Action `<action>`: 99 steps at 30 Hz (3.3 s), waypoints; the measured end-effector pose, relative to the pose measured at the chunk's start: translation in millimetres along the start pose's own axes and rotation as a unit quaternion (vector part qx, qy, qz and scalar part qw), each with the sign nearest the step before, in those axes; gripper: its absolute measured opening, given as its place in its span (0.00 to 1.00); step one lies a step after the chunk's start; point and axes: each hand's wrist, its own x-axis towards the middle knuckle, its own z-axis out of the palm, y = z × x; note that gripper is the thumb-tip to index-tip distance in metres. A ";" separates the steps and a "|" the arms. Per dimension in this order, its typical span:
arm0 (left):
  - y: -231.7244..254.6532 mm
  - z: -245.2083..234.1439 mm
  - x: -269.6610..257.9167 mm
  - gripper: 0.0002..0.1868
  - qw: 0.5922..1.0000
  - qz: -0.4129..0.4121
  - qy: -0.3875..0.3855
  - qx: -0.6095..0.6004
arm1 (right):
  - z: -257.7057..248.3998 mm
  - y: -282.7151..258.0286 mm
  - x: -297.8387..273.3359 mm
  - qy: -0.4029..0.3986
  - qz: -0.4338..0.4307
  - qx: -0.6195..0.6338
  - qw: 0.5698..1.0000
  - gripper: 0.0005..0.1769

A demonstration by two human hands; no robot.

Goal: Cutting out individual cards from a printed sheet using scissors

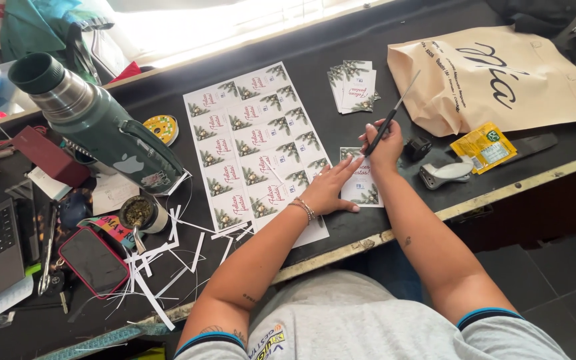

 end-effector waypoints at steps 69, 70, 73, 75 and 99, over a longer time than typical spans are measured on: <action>-17.7 96.8 -7.0 0.23 0.881 0.200 0.349 0.249 | 2.0 -11.2 -6.9 -0.038 0.056 -0.045 0.997 0.09; -19.7 96.8 -5.8 0.23 0.884 0.195 0.347 0.246 | 0.8 -10.5 -6.1 -0.040 0.063 -0.048 0.996 0.09; -15.3 84.4 -11.1 0.16 0.865 0.190 0.379 0.270 | -1.5 -8.2 -2.7 -0.055 0.076 -0.025 0.995 0.10; 1.9 59.9 -24.8 0.44 0.913 0.113 0.330 0.209 | -3.3 -5.4 0.8 -0.057 0.086 -0.002 0.995 0.09; -0.7 65.6 -28.6 0.34 0.936 0.105 0.291 0.164 | -82.3 -45.3 -38.7 -0.262 -0.138 -0.583 0.756 0.45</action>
